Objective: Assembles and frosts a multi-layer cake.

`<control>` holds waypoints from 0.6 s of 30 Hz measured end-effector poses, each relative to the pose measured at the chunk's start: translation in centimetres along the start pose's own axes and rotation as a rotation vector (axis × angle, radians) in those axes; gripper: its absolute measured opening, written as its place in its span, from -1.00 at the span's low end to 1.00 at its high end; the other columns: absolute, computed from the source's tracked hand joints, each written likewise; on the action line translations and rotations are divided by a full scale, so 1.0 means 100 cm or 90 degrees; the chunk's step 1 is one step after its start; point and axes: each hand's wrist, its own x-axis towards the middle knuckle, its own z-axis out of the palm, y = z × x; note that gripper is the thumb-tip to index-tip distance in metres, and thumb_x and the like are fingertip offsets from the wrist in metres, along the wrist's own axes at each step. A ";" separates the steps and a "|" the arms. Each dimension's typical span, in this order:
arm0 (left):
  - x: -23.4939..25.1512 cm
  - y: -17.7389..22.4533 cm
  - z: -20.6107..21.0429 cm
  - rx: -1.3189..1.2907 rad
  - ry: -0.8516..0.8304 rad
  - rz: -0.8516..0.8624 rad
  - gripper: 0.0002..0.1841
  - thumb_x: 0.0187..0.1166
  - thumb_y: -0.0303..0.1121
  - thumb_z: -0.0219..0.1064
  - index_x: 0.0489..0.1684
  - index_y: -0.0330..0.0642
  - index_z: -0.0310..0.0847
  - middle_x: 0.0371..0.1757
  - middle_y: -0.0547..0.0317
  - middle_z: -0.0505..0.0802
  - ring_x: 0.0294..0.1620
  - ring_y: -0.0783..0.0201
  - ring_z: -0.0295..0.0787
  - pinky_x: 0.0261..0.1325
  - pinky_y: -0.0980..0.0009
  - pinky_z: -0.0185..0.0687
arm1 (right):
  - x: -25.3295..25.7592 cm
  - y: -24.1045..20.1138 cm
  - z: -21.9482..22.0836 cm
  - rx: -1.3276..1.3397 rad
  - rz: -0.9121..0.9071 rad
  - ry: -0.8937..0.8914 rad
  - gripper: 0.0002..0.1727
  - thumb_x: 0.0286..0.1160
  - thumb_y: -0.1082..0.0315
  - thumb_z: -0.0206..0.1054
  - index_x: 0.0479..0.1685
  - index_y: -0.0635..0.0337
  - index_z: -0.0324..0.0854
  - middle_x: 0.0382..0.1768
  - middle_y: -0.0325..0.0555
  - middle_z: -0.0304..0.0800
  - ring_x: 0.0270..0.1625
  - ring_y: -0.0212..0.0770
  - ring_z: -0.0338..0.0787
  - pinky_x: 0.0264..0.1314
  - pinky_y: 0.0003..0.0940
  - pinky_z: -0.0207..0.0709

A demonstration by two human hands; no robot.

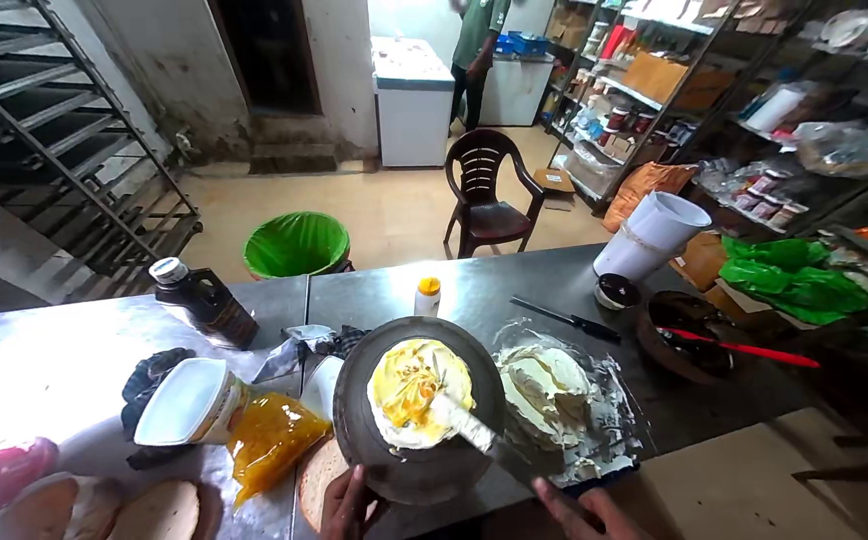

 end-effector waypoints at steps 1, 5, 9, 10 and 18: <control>0.004 0.003 -0.001 0.003 0.018 0.014 -0.58 0.83 -0.13 0.03 -0.21 -0.04 0.85 -0.23 0.16 0.96 -0.22 0.24 0.93 -0.04 0.20 0.88 | 0.003 0.004 -0.002 0.022 0.014 0.009 -0.50 0.63 0.29 0.24 0.56 -0.22 0.64 -0.07 0.25 0.74 -0.23 0.10 0.81 -0.26 0.02 0.71; 0.013 0.006 -0.007 0.022 0.015 0.036 -0.65 0.76 -0.25 0.14 -0.36 -0.04 0.86 -0.28 0.21 0.95 -0.24 0.31 0.92 -0.02 0.24 0.86 | 0.016 -0.002 -0.009 0.263 0.042 -0.060 -0.55 0.65 0.24 0.32 0.51 -0.13 0.68 -0.05 0.17 0.80 -0.14 -0.02 0.78 -0.01 -0.06 0.71; -0.004 -0.002 -0.004 0.015 -0.041 -0.013 -0.65 0.78 -0.19 0.14 -0.34 0.00 0.85 -0.30 0.18 0.95 -0.32 0.27 0.92 -0.15 0.24 0.88 | 0.017 -0.012 -0.005 0.274 0.034 -0.124 -0.55 0.66 0.21 0.30 0.53 -0.20 0.67 -0.07 0.15 0.82 -0.13 0.00 0.79 -0.02 -0.02 0.69; -0.005 -0.005 -0.005 0.015 -0.047 -0.013 -0.65 0.78 -0.15 0.16 -0.30 -0.01 0.86 -0.31 0.17 0.95 -0.34 0.25 0.92 -0.18 0.24 0.88 | 0.015 -0.013 -0.006 0.216 0.019 -0.110 -0.55 0.67 0.21 0.28 0.54 -0.23 0.66 -0.08 0.15 0.80 -0.16 0.02 0.79 -0.08 0.00 0.70; 0.025 0.018 -0.009 0.007 0.125 0.008 -0.58 0.79 -0.07 0.01 -0.07 -0.19 0.72 -0.21 0.17 0.94 -0.18 0.26 0.92 -0.02 0.21 0.88 | 0.005 -0.002 -0.008 0.153 0.026 -0.074 -0.55 0.68 0.20 0.27 0.54 -0.23 0.66 -0.06 0.17 0.80 -0.16 0.04 0.81 -0.08 0.02 0.73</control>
